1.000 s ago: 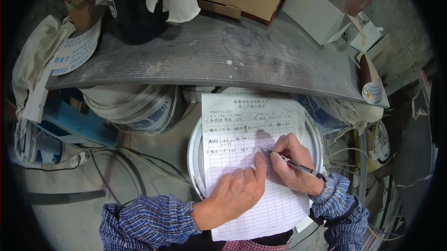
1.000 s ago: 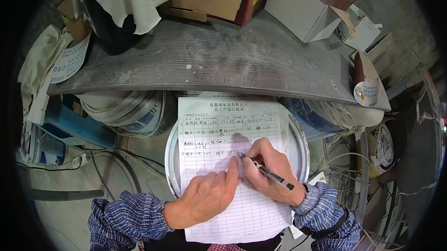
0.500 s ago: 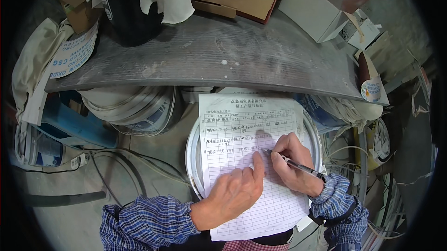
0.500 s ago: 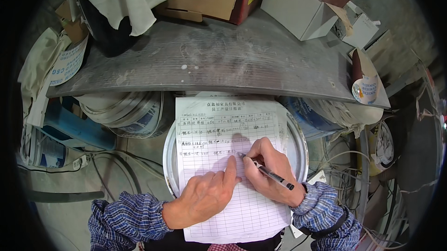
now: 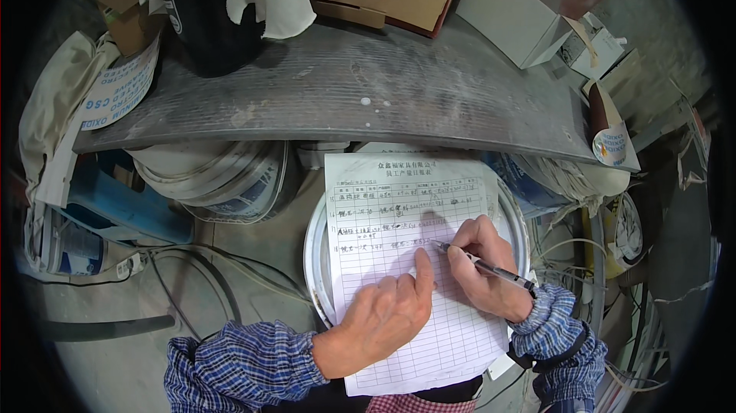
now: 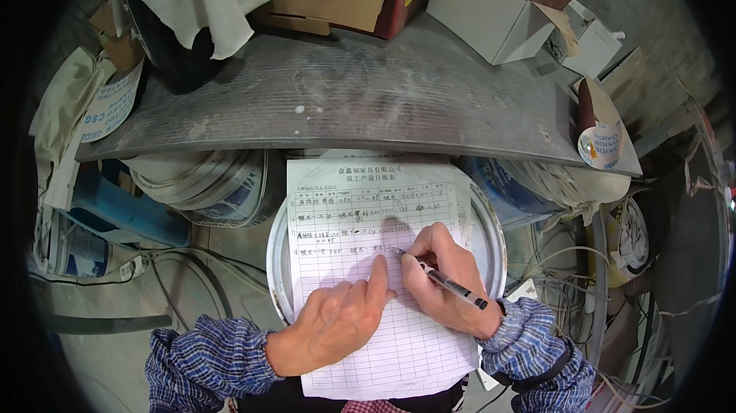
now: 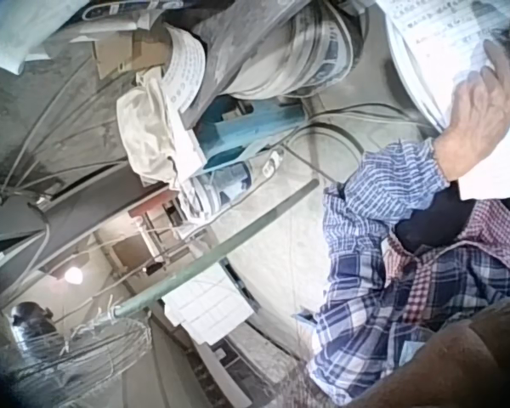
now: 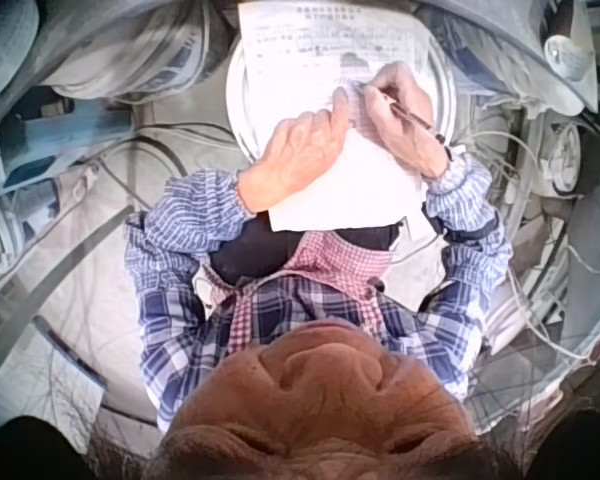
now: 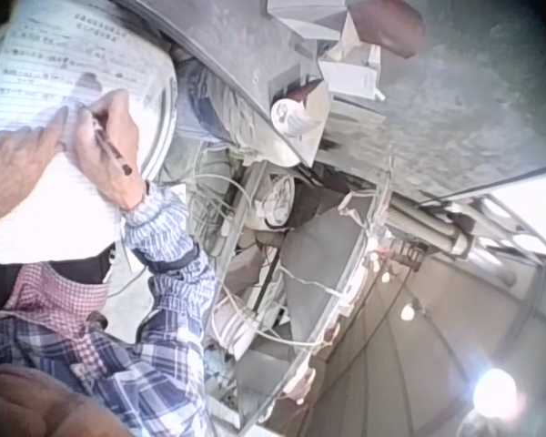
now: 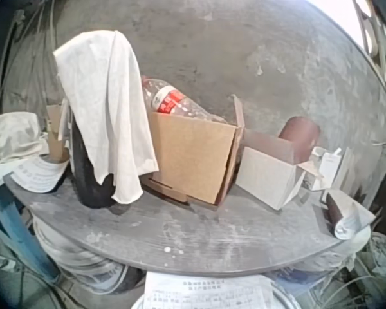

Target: Filling out a production output and quality registration form using a pen.

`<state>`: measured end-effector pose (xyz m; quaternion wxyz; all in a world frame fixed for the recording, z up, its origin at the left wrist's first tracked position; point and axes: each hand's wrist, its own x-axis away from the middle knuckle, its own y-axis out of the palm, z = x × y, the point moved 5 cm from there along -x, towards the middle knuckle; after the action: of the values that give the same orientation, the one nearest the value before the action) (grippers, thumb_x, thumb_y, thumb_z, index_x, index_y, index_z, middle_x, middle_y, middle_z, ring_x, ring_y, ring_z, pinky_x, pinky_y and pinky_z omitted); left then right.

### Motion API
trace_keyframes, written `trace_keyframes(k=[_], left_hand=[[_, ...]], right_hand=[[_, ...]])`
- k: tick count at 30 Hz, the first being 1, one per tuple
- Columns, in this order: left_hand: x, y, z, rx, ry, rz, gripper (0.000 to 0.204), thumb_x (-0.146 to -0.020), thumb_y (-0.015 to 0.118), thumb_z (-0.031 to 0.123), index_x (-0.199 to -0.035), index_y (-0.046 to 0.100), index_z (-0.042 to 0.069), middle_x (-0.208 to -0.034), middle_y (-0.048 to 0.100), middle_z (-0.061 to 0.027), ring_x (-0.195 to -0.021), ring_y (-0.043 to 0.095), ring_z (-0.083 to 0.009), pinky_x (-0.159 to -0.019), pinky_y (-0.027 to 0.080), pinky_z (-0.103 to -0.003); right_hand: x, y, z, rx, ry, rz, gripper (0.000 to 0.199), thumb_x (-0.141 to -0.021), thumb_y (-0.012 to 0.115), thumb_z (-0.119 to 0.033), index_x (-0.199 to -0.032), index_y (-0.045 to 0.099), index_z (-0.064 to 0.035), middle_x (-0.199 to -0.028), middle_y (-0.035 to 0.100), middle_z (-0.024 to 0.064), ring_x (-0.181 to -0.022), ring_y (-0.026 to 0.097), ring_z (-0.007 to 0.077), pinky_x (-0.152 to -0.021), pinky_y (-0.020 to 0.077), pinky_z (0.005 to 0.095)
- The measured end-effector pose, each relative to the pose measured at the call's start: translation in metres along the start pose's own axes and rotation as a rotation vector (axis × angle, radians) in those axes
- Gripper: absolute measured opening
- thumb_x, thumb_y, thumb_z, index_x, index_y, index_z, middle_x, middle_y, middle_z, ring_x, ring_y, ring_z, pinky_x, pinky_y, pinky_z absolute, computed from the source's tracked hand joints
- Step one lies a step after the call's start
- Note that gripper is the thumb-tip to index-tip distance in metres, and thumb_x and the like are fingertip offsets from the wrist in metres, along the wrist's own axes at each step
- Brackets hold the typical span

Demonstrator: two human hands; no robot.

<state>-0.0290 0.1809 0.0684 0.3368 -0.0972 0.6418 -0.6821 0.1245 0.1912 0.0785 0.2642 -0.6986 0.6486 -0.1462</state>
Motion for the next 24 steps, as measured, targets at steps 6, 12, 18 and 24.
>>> trace_keyframes(k=[6, 12, 18, 24], left_hand=[[-0.001, 0.000, 0.000, 0.006, -0.006, -0.008, 0.047, -0.094, 0.064, 0.020, -0.123, 0.054, -0.016, -0.051, 0.047, 0.0010, -0.042, 0.049, -0.0065, -0.034, 0.039, -0.024], [-0.001, 0.000, -0.001, 0.029, -0.011, 0.013, 0.048, -0.093, 0.064, 0.020, -0.122, 0.054, -0.016, -0.051, 0.048, 0.0004, -0.042, 0.050, -0.0078, -0.034, 0.039, -0.025], [-0.001, 0.001, 0.000, 0.034, -0.020, 0.004, 0.049, -0.093, 0.065, 0.021, -0.123, 0.054, -0.016, -0.051, 0.049, -0.0007, -0.042, 0.051, -0.0083, -0.035, 0.040, -0.026], [0.000, -0.002, 0.000, 0.086, -0.018, 0.062, 0.037, -0.093, 0.065, 0.020, -0.113, 0.058, -0.010, -0.053, 0.050, -0.0023, -0.043, 0.053, -0.0121, -0.037, 0.042, -0.028]], right_hand=[[0.000, 0.000, 0.001, 0.026, -0.008, 0.006, 0.017, -0.088, 0.062, -0.006, -0.091, 0.046, -0.0004, -0.074, 0.057, 0.0096, -0.058, 0.054, 0.0146, -0.052, 0.0437, 0.0289], [0.000, 0.000, 0.003, 0.044, -0.013, 0.003, 0.016, -0.088, 0.062, -0.005, -0.092, 0.046, -0.0002, -0.074, 0.058, 0.0100, -0.058, 0.054, 0.0145, -0.052, 0.0438, 0.0293], [-0.001, -0.007, -0.004, -0.080, -0.009, 0.096, 0.015, -0.092, 0.060, -0.005, -0.095, 0.046, -0.0001, -0.081, 0.056, 0.0094, -0.066, 0.054, 0.0120, -0.059, 0.0465, 0.0268], [0.003, -0.015, -0.004, -0.153, -0.064, 0.335, 0.016, -0.095, 0.057, -0.004, -0.106, 0.047, 0.0018, -0.093, 0.052, 0.0081, -0.071, 0.052, 0.0090, -0.065, 0.0460, 0.0249]])
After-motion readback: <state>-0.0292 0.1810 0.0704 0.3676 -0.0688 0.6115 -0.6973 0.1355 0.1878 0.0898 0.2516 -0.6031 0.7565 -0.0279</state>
